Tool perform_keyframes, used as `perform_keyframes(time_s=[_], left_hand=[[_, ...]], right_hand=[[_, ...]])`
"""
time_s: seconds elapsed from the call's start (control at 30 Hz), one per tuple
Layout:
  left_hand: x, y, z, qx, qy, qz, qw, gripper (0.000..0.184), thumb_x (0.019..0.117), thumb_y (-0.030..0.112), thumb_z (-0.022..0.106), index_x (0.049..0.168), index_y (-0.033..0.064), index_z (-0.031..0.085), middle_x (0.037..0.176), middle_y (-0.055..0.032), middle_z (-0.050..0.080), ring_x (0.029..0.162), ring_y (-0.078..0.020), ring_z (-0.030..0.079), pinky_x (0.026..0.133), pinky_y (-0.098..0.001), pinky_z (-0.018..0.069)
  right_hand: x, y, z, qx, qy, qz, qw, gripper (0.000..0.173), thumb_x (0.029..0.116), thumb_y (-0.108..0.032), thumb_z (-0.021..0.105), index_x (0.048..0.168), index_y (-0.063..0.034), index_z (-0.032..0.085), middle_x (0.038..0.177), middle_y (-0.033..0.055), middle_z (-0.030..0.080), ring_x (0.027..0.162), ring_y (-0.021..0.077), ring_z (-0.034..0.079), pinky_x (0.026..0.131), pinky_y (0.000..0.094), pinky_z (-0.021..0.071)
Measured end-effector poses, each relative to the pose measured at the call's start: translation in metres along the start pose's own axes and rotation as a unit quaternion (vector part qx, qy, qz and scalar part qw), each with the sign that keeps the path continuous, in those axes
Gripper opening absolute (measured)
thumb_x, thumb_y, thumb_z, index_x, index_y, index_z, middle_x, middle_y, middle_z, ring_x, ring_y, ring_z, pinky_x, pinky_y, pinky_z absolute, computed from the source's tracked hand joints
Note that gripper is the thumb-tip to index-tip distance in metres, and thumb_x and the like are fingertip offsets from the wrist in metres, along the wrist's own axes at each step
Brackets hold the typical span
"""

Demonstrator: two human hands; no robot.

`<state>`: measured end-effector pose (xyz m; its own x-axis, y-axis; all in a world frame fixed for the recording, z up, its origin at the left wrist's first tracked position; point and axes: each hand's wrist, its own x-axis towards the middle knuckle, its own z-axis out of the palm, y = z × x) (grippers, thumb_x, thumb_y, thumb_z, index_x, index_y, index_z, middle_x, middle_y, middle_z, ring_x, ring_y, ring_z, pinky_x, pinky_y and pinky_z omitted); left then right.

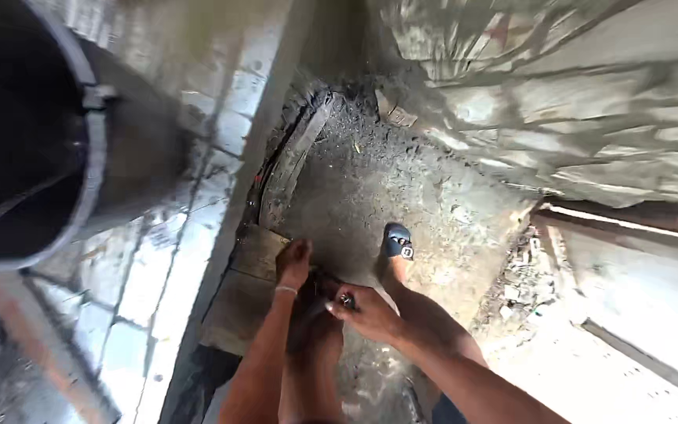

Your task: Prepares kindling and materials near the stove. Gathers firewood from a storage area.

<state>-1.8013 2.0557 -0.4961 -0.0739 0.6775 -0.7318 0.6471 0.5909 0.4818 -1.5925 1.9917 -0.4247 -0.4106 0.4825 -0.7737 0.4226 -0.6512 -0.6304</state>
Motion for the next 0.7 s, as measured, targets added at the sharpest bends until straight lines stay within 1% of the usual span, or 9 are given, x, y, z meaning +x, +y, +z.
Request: perform_keyframes(time_s=[0.13,0.23,0.3,0.4,0.47,0.53,0.57,0.63,0.7], left_hand=[[0.124,-0.009,0.012,-0.045,0.168,-0.023,0.984,0.045,0.1072,0.04,0.052,0.124,0.001,0.066,0.11,-0.0176,0.072,0.099,-0.0292,0.07,0.092,-0.0523,0.0563],[0.196,0.008,0.006,-0.276,0.289,-0.036,0.916,0.043,0.108,0.045,0.047,0.123,0.0085,0.063,0.095,-0.0039,0.064,0.073,-0.0119,0.06,0.068,-0.0316,0.0548],[0.231,0.025,-0.004,-0.416,0.322,-0.059,0.849,0.04,0.1084,0.052,0.039,0.108,0.0159,0.058,0.08,0.0036,0.055,0.062,-0.0077,0.055,0.057,-0.027,0.0518],[0.281,0.045,-0.02,-0.497,0.316,-0.115,0.8,0.06,0.1008,0.069,0.039,0.132,0.0182,0.049,0.103,-0.0062,0.054,0.086,-0.0208,0.057,0.074,-0.0453,0.0528],[0.316,0.044,-0.034,-0.521,0.293,-0.127,0.792,0.076,0.0949,0.075,0.044,0.148,0.0214,0.043,0.134,-0.014,0.055,0.112,-0.0312,0.059,0.088,-0.0578,0.0514],[0.344,0.04,-0.052,-0.526,0.265,-0.122,0.799,0.075,0.0955,0.07,0.05,0.152,0.0221,0.041,0.145,-0.016,0.053,0.123,-0.0354,0.06,0.092,-0.059,0.054],[0.353,0.037,-0.061,-0.505,0.253,-0.127,0.815,0.075,0.0942,0.068,0.055,0.151,0.0216,0.042,0.143,-0.0169,0.055,0.12,-0.0356,0.062,0.09,-0.0574,0.0561],[0.369,0.039,-0.067,-0.38,0.271,-0.152,0.871,0.078,0.0893,0.07,0.062,0.147,0.0193,0.046,0.124,-0.0176,0.062,0.094,-0.0305,0.067,0.07,-0.0483,0.0582],[0.367,0.045,-0.062,-0.239,0.273,-0.157,0.918,0.077,0.0958,0.065,0.056,0.149,0.0103,0.044,0.125,-0.0204,0.06,0.094,-0.0299,0.064,0.075,-0.0489,0.0564]], right_hand=[[0.055,0.012,0.0,-0.043,-0.012,-0.057,0.997,0.047,0.0955,-0.062,0.059,0.108,-0.0172,0.069,0.086,0.0034,0.07,0.081,0.0201,0.069,0.074,0.0504,0.0581],[0.069,-0.008,-0.012,-0.135,-0.003,-0.116,0.984,0.038,0.0968,-0.054,0.06,0.108,-0.0185,0.068,0.079,0.003,0.069,0.074,0.0229,0.07,0.064,0.0524,0.0575],[0.072,-0.013,-0.015,-0.18,0.051,-0.199,0.962,0.032,0.0942,-0.052,0.064,0.098,-0.0203,0.068,0.069,-0.0013,0.065,0.061,0.0192,0.067,0.05,0.0471,0.0546],[0.083,-0.012,-0.025,-0.276,0.103,-0.276,0.915,0.027,0.0894,-0.047,0.066,0.097,-0.021,0.069,0.066,-0.0016,0.063,0.057,0.019,0.065,0.045,0.0436,0.0528],[0.087,-0.014,-0.038,-0.33,0.105,-0.303,0.888,0.023,0.0893,-0.041,0.065,0.099,-0.0204,0.069,0.068,-0.0004,0.063,0.06,0.0205,0.066,0.049,0.0427,0.0534],[0.091,-0.017,-0.052,-0.372,0.098,-0.318,0.867,0.023,0.091,-0.041,0.063,0.098,-0.0191,0.068,0.067,0.0004,0.062,0.06,0.0215,0.065,0.047,0.0411,0.0506],[0.095,-0.019,-0.061,-0.397,0.096,-0.324,0.853,0.024,0.0922,-0.041,0.061,0.097,-0.0183,0.067,0.067,0.0012,0.061,0.06,0.0224,0.065,0.047,0.0411,0.0495],[0.105,-0.023,-0.079,-0.435,0.106,-0.339,0.827,0.028,0.0942,-0.046,0.06,0.095,-0.0186,0.066,0.065,0.0005,0.059,0.057,0.0219,0.062,0.045,0.0403,0.0477],[0.118,-0.028,-0.093,-0.445,0.135,-0.359,0.809,0.033,0.0946,-0.052,0.059,0.098,-0.0206,0.068,0.065,-0.0021,0.059,0.056,0.0191,0.062,0.044,0.0395,0.0485]])
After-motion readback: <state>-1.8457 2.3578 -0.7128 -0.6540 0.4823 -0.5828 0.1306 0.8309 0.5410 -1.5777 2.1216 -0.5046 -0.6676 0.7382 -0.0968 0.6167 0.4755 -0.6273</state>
